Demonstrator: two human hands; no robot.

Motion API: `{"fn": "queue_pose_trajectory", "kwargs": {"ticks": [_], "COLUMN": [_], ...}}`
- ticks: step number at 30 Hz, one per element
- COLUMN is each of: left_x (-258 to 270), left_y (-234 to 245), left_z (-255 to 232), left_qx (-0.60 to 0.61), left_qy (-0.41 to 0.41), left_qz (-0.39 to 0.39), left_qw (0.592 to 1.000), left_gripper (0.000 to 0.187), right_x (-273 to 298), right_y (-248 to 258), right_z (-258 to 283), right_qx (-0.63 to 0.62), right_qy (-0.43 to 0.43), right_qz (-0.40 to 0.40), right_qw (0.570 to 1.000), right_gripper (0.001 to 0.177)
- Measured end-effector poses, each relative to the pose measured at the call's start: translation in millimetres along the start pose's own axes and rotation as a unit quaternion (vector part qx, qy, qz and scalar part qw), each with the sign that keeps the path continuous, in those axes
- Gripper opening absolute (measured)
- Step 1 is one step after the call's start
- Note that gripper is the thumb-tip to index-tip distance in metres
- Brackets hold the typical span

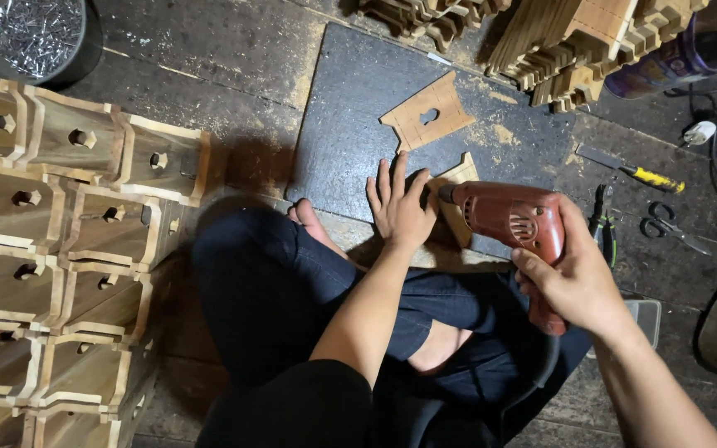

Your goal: Drilling holes into small wooden pieces using a hand-held power drill in a workshop.

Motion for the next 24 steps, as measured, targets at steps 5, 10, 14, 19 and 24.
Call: {"fn": "queue_pose_trajectory", "kwargs": {"ticks": [5,10,14,19,24], "left_x": [2,4,3,1,5], "left_y": [1,0,9,7,18], "left_z": [-2,-4,-8,-6,-9], "left_qx": [-0.033,-0.066,-0.050,-0.051,-0.079], "left_qy": [-0.035,-0.063,-0.052,-0.049,-0.082], "left_qz": [0.078,0.109,0.145,0.139,0.188], "left_qw": [0.996,0.990,0.987,0.988,0.976], "left_gripper": [0.075,0.095,0.091,0.091,0.091], "right_x": [-8,-13,-6,3,27], "right_y": [0,0,-3,1,22], "right_z": [15,8,20,8,-11], "right_qx": [0.067,0.152,0.099,-0.020,-0.002], "right_qy": [-0.031,-0.017,-0.023,-0.051,-0.007], "right_qz": [0.004,0.008,0.000,-0.015,-0.059], "right_qw": [0.997,0.988,0.995,0.998,0.998], "right_gripper": [0.073,0.080,0.078,0.076,0.078]}}
Point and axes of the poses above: each hand's wrist, its own x-axis away from the middle knuckle, its own y-axis out of the back of the hand, z = x × y, the point moved 4 cm from there along -x, towards the middle knuckle, and after that the axes turned 7 degrees about -x, right-handed, at the moved point
